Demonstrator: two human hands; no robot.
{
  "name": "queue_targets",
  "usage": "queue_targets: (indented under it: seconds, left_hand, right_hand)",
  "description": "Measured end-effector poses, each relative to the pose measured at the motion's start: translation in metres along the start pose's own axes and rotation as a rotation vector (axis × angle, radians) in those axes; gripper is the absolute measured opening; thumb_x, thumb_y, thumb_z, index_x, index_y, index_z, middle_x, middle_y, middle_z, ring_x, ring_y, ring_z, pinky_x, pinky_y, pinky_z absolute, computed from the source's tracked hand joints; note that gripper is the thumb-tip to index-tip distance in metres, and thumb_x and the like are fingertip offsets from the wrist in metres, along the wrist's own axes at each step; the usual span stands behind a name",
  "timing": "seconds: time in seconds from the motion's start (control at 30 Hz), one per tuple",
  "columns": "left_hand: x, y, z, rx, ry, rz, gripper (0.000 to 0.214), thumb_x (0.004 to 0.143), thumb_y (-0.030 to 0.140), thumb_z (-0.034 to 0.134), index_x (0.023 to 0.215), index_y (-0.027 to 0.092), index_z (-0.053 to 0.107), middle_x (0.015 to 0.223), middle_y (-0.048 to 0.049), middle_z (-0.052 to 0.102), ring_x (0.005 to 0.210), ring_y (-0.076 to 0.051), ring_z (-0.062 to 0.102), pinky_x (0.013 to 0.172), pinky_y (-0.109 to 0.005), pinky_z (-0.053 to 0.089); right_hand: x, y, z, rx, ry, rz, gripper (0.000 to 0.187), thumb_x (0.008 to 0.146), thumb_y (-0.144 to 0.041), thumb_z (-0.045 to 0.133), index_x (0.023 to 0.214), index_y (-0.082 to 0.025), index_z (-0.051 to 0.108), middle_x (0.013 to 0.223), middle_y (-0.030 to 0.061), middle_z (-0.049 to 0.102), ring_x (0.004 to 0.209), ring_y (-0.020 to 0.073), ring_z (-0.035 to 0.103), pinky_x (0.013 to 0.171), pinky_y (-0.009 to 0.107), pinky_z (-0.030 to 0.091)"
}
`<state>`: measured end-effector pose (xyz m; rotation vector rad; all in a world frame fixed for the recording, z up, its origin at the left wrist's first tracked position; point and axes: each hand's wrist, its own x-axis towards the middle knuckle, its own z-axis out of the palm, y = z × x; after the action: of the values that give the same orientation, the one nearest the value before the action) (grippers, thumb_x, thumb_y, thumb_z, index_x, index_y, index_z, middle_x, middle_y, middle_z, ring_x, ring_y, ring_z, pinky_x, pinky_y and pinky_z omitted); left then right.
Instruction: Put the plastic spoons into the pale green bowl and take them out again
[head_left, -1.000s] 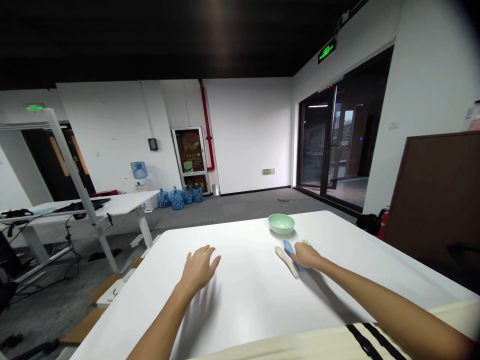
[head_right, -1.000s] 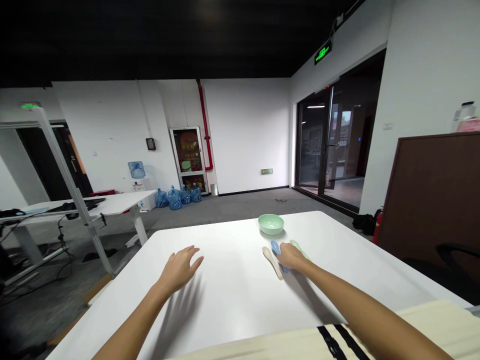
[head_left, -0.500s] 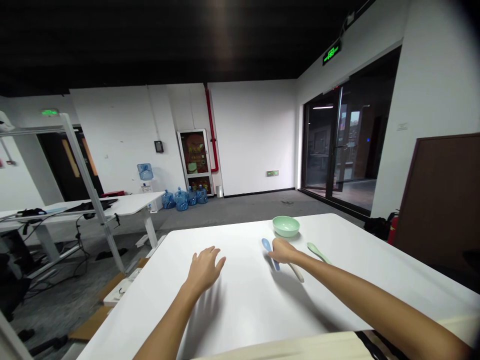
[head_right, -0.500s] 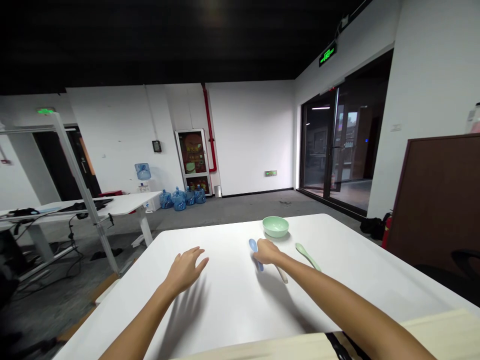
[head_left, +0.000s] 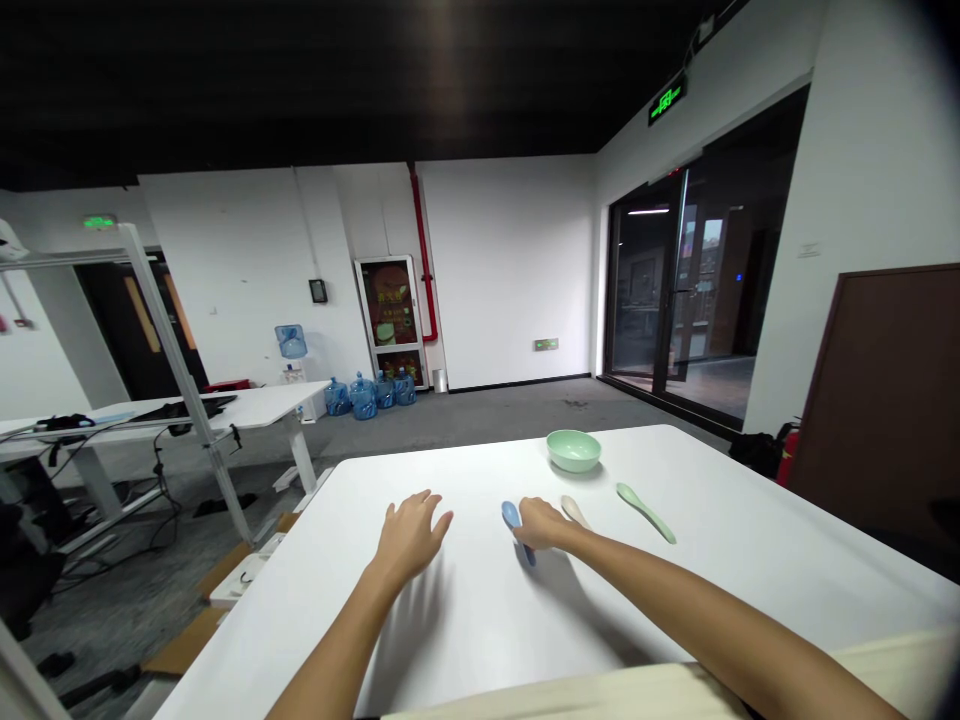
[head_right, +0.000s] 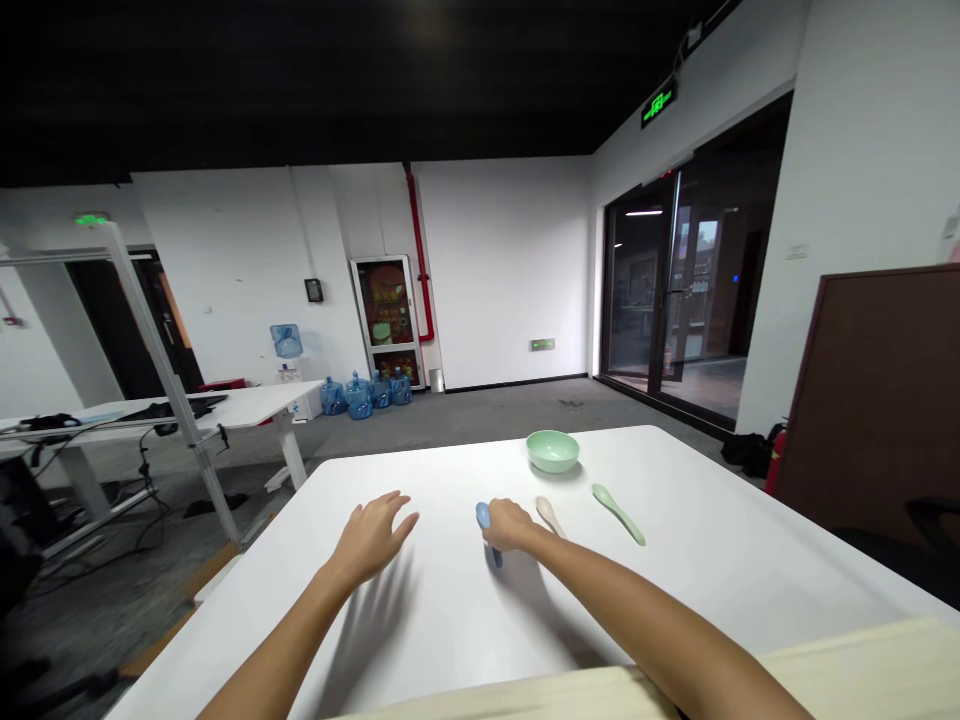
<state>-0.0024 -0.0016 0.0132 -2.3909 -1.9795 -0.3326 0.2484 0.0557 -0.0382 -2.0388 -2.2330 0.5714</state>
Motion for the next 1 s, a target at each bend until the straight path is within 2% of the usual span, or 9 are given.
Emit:
queue_targets:
  seconds: [0.2, 0.37, 0.57, 0.8, 1.0]
  left_hand:
    - [0.000, 0.000, 0.001, 0.002, -0.008, -0.009, 0.051, 0.106, 0.046, 0.037, 0.145, 0.024, 0.061, 0.160, -0.0136, 0.055, 0.149, -0.031, 0.050, 0.124, -0.060, 0.033]
    - [0.000, -0.001, 0.001, -0.002, -0.005, -0.003, 0.051, 0.106, 0.046, 0.037, 0.145, 0.023, 0.061, 0.160, -0.0142, 0.056, 0.149, -0.033, 0.051, 0.123, -0.062, 0.034]
    - [0.000, -0.001, 0.001, 0.003, -0.009, -0.002, 0.053, 0.106, 0.046, 0.037, 0.146, 0.020, 0.060, 0.160, -0.0145, 0.055, 0.149, -0.033, 0.050, 0.123, -0.062, 0.034]
    - [0.001, -0.002, 0.002, 0.013, 0.006, 0.001, 0.051, 0.106, 0.046, 0.038, 0.145, 0.022, 0.062, 0.159, -0.0140, 0.057, 0.147, -0.033, 0.052, 0.123, -0.062, 0.035]
    - [0.000, -0.002, 0.004, 0.012, -0.003, 0.001, 0.051, 0.106, 0.046, 0.037, 0.145, 0.023, 0.061, 0.160, -0.0133, 0.056, 0.149, -0.032, 0.050, 0.123, -0.060, 0.035]
  right_hand:
    - [-0.005, -0.003, 0.002, 0.003, -0.016, -0.010, 0.002, 0.079, -0.017, 0.069, 0.077, -0.018, 0.069, 0.082, 0.0101, 0.076, 0.082, 0.0263, 0.074, 0.068, 0.032, 0.049]
    - [-0.002, -0.001, 0.007, 0.022, -0.010, -0.015, 0.013, 0.081, -0.021, 0.073, 0.075, -0.020, 0.062, 0.074, 0.0080, 0.070, 0.080, 0.0268, 0.071, 0.067, 0.032, 0.047]
    - [0.000, 0.000, 0.009, -0.019, -0.005, -0.009, 0.008, 0.082, -0.024, 0.071, 0.085, -0.017, 0.068, 0.084, 0.0099, 0.074, 0.084, 0.0274, 0.072, 0.068, 0.032, 0.048]
    - [-0.001, 0.001, 0.003, -0.049, 0.069, -0.011, 0.027, 0.093, -0.038, 0.061, 0.096, -0.014, 0.074, 0.104, 0.0173, 0.078, 0.092, 0.0286, 0.075, 0.069, 0.031, 0.047]
    - [-0.005, 0.025, -0.023, -0.056, 0.181, -0.030, 0.046, 0.100, -0.053, 0.051, 0.096, -0.014, 0.076, 0.106, 0.0183, 0.078, 0.099, 0.0302, 0.074, 0.074, 0.033, 0.046]
